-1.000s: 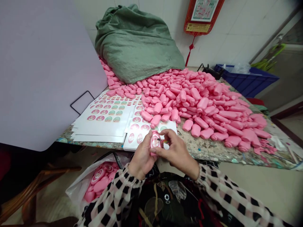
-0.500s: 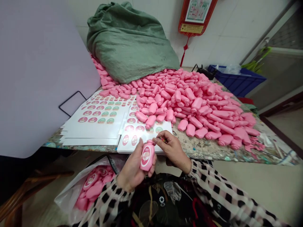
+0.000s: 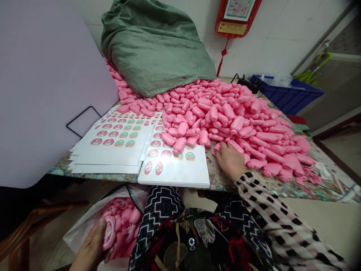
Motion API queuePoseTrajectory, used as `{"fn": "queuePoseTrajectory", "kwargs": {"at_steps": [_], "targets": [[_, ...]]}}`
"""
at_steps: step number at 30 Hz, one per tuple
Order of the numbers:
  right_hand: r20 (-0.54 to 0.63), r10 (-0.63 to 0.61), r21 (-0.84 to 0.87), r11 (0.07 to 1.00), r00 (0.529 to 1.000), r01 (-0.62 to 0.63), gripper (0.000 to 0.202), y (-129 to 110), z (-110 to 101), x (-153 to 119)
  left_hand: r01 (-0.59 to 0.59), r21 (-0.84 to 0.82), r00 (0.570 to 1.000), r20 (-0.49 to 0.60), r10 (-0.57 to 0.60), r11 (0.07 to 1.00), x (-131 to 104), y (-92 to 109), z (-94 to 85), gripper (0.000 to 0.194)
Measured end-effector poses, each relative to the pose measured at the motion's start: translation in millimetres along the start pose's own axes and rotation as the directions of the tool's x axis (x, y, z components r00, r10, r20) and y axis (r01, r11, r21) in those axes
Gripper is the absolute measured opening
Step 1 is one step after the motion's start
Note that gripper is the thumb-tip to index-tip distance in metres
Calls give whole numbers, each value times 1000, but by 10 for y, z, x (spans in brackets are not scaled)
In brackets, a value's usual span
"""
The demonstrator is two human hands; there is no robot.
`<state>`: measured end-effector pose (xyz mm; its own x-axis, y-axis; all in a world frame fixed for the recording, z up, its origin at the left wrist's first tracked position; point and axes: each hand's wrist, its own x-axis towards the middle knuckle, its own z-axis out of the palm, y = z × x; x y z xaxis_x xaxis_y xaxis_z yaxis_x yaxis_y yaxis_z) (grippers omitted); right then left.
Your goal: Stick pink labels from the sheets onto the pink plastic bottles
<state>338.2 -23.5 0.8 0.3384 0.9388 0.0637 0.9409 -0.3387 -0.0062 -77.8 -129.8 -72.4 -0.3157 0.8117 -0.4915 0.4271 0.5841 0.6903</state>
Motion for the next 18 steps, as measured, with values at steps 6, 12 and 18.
{"fn": "queuePoseTrajectory", "kwargs": {"at_steps": [6,12,18], "targets": [[54,89,76,993,995,-93,47,-100,115,126,-119,430,980,-92,174,895,186,-191,-233,53],[90,133,166,975,987,-146,55,-57,101,182,-357,377,922,-2,386,854,111,172,28,49],[67,46,126,990,997,-54,46,-136,74,137,-604,259,796,138,590,754,62,344,386,40]]}}
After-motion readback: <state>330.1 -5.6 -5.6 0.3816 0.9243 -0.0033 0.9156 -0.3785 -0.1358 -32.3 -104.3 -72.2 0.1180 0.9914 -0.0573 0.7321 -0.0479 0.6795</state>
